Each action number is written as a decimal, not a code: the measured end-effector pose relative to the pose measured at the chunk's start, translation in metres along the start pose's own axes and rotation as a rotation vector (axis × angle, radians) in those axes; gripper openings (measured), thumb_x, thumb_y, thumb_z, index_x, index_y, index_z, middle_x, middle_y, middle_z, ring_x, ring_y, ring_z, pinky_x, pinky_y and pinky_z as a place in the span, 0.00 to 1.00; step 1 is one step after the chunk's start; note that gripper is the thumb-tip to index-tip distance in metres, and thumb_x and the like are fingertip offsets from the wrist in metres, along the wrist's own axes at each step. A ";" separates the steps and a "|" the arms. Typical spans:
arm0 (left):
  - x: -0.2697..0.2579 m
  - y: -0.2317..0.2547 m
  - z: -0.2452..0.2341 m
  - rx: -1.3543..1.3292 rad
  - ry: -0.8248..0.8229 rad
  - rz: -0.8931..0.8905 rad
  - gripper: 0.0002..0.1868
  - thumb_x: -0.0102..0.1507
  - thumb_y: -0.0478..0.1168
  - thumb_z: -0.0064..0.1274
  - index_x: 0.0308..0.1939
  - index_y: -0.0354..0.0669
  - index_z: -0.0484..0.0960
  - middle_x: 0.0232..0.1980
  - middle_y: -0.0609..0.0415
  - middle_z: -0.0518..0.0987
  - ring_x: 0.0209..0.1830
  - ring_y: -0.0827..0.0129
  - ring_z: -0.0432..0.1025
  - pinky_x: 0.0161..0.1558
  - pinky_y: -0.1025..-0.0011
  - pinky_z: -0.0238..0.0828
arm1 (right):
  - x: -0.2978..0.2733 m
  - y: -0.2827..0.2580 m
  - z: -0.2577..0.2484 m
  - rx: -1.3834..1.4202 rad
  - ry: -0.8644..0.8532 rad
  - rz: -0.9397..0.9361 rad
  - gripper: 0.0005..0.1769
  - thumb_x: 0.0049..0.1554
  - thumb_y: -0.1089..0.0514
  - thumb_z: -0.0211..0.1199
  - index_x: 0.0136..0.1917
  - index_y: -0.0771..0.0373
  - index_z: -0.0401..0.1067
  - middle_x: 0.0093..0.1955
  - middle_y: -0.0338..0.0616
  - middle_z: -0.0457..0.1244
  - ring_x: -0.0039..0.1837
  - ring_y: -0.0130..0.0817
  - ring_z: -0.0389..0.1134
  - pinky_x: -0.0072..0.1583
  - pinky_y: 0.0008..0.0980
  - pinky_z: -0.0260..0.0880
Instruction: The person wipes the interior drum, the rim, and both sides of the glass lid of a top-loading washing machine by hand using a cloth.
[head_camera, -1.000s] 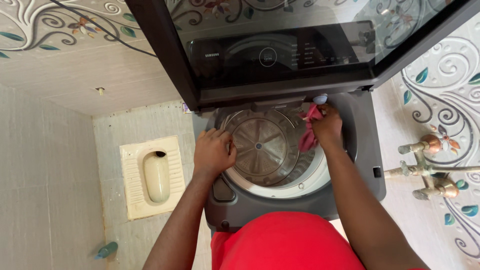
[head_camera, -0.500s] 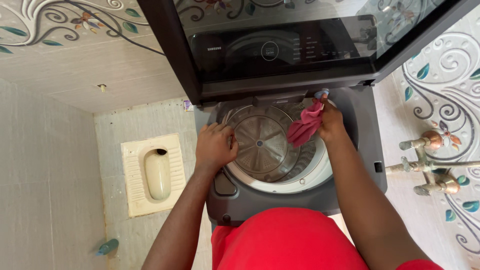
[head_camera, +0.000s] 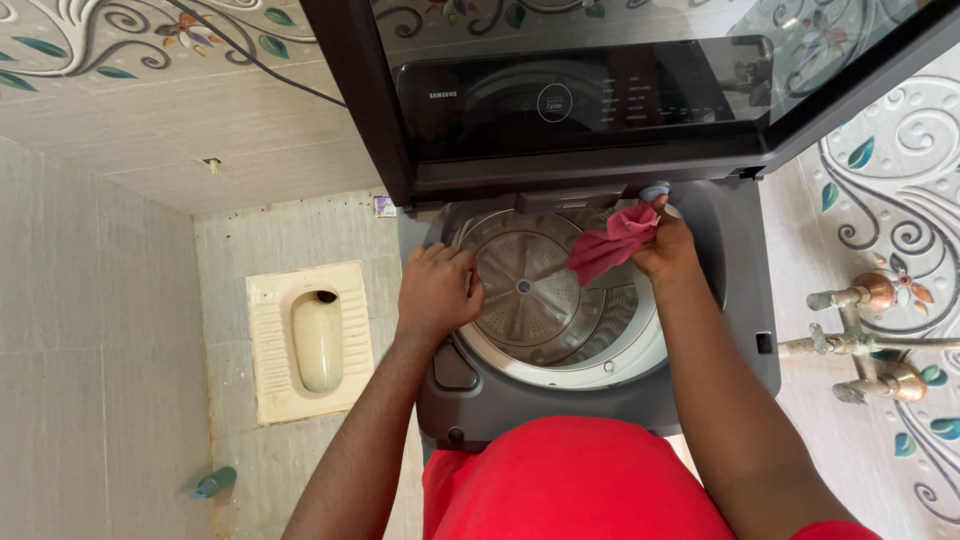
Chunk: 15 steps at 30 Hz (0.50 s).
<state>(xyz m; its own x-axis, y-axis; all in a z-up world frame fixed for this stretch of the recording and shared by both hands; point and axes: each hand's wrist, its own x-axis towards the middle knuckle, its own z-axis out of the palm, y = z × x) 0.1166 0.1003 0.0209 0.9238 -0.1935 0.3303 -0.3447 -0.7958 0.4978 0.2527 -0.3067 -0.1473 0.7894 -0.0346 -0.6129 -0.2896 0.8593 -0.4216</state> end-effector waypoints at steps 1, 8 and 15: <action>0.000 0.000 0.000 0.000 0.000 -0.002 0.04 0.54 0.38 0.57 0.27 0.42 0.80 0.33 0.52 0.81 0.39 0.58 0.74 0.46 0.60 0.64 | -0.002 0.000 0.000 -0.001 0.000 0.001 0.15 0.63 0.48 0.62 0.54 0.61 0.72 0.48 0.39 0.68 0.50 0.34 0.70 0.62 0.38 0.75; 0.000 0.000 -0.001 0.004 0.001 -0.004 0.04 0.53 0.38 0.57 0.27 0.42 0.80 0.33 0.52 0.81 0.38 0.59 0.74 0.45 0.60 0.65 | -0.044 0.003 0.037 -0.131 -0.056 -0.060 0.18 0.65 0.45 0.58 0.56 0.61 0.70 0.54 0.44 0.68 0.58 0.42 0.70 0.66 0.46 0.71; 0.000 0.001 -0.001 0.010 -0.011 -0.013 0.04 0.53 0.38 0.57 0.26 0.42 0.80 0.32 0.52 0.81 0.38 0.59 0.73 0.45 0.61 0.65 | -0.041 -0.009 0.052 -0.121 -0.073 0.066 0.27 0.66 0.39 0.58 0.64 0.65 0.69 0.63 0.48 0.68 0.65 0.43 0.70 0.72 0.46 0.68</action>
<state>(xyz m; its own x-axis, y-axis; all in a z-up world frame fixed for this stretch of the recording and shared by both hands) 0.1162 0.0996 0.0222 0.9300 -0.1890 0.3152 -0.3309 -0.8038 0.4944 0.2513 -0.2870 -0.0840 0.8023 0.0606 -0.5938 -0.4019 0.7904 -0.4623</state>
